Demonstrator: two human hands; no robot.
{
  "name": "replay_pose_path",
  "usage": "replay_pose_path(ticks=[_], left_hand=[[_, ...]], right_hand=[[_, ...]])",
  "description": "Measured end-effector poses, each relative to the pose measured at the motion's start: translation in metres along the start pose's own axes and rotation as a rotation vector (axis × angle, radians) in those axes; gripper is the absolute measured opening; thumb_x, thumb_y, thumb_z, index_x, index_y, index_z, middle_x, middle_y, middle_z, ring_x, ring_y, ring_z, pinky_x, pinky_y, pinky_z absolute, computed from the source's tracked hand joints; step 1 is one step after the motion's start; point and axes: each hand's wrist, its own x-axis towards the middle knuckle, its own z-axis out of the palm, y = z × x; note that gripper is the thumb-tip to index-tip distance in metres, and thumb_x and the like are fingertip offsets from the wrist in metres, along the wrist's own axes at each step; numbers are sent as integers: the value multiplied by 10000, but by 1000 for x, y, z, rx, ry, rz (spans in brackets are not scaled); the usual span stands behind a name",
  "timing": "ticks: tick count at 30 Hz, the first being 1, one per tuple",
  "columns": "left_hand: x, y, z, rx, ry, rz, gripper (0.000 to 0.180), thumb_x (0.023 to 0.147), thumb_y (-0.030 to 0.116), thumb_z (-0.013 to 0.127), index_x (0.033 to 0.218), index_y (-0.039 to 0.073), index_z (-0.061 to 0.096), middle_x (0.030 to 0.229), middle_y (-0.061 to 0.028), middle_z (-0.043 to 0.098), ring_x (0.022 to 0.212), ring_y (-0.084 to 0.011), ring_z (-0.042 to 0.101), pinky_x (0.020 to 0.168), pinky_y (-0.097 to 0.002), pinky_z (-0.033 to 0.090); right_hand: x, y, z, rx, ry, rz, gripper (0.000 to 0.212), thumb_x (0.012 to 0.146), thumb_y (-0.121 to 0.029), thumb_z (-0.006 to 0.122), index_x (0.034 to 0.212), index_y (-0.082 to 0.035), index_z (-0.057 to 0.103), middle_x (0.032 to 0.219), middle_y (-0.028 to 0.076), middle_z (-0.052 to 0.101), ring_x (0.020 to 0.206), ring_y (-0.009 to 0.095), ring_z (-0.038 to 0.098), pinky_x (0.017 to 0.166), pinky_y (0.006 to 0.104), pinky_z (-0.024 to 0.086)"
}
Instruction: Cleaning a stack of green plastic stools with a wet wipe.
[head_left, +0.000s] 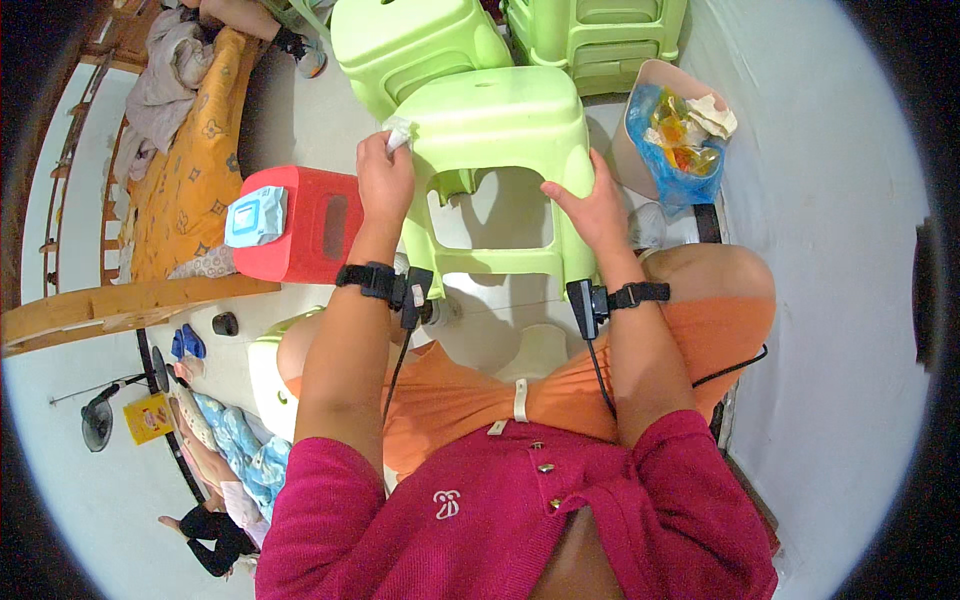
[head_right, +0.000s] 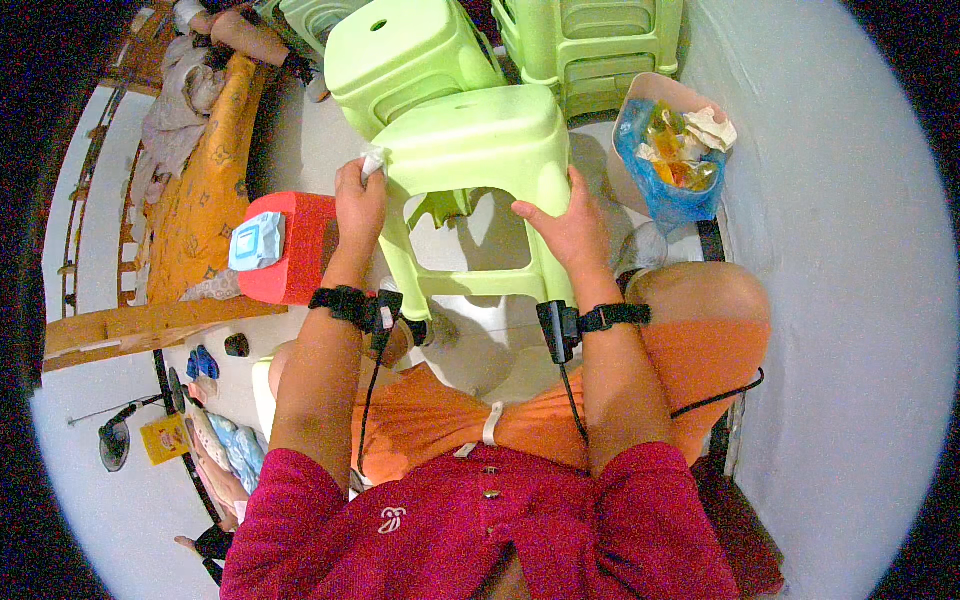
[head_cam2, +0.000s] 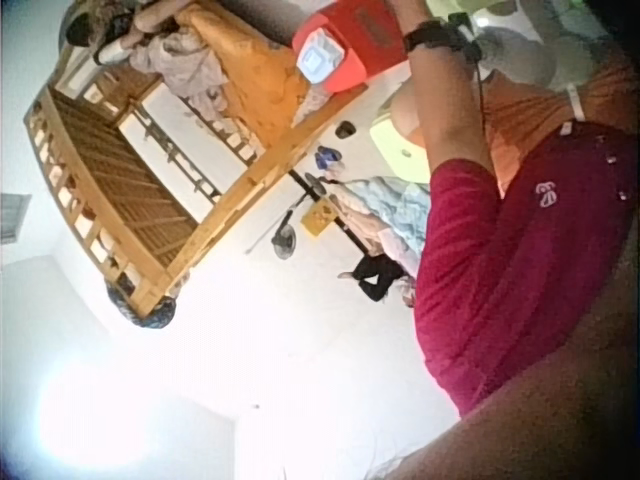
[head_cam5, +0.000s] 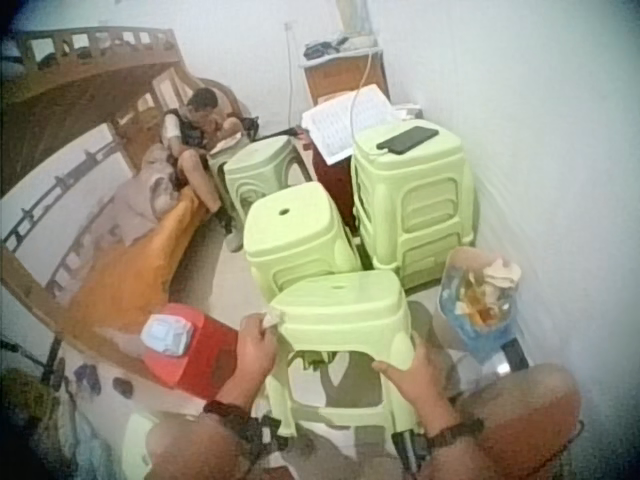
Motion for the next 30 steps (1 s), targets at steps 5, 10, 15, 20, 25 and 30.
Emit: replay_pose_path(ticks=[5, 10, 15, 20, 25, 30], left_hand=[[-9, 69, 22, 199, -80, 206, 227, 677, 108, 600, 896, 53, 589, 900, -146, 572, 858, -334, 534, 760, -454, 415], [-22, 135, 35, 7, -276, 400, 423, 678, 106, 653, 1096, 106, 586, 1090, -114, 543, 1051, -302, 499, 907, -431, 382], [-15, 76, 26, 97, -303, 534, 520, 755, 151, 631, 1256, 92, 504, 1248, -152, 492, 1172, -343, 440, 995, -451, 344], [-13, 12, 11, 53, -175, 126, 594, 887, 218, 495, 1375, -46, 282, 1400, -313, 274, 1301, -450, 271, 1093, -481, 213], [-13, 48, 28, 189, -163, 175, 521, 862, 156, 420, 1313, -93, 346, 1377, -285, 333, 1292, -428, 300, 1094, -501, 201], [-29, 96, 47, -261, -181, 385, 492, 805, 114, 456, 1282, -5, 421, 1360, -215, 390, 1289, -372, 340, 1098, -477, 231]], right_hand=[[6, 16, 6, -7, 44, -46, 934, 609, -504, 789, 1319, -35, 403, 1184, 235, 561, 1084, 374, 549, 906, 428, 443], [8, 20, 7, -61, 38, -31, 949, 607, -515, 786, 1326, -34, 395, 1209, 233, 546, 1095, 373, 543, 911, 428, 439], [0, 3, -1, -24, -28, 11, 963, 609, -511, 786, 1337, -28, 379, 1215, 238, 541, 1097, 376, 541, 915, 424, 438], [0, 1, 2, 8, -10, 38, 982, 610, -501, 793, 1340, -4, 364, 1223, 251, 528, 1128, 366, 524, 938, 415, 425], [14, 38, 22, 65, 49, -102, 898, 622, -434, 812, 1300, 1, 417, 1203, 223, 553, 1111, 348, 539, 950, 404, 421], [33, 68, 31, 201, -50, -186, 642, 700, -225, 787, 1219, -5, 478, 1187, 139, 551, 1081, 265, 522, 957, 397, 400]])
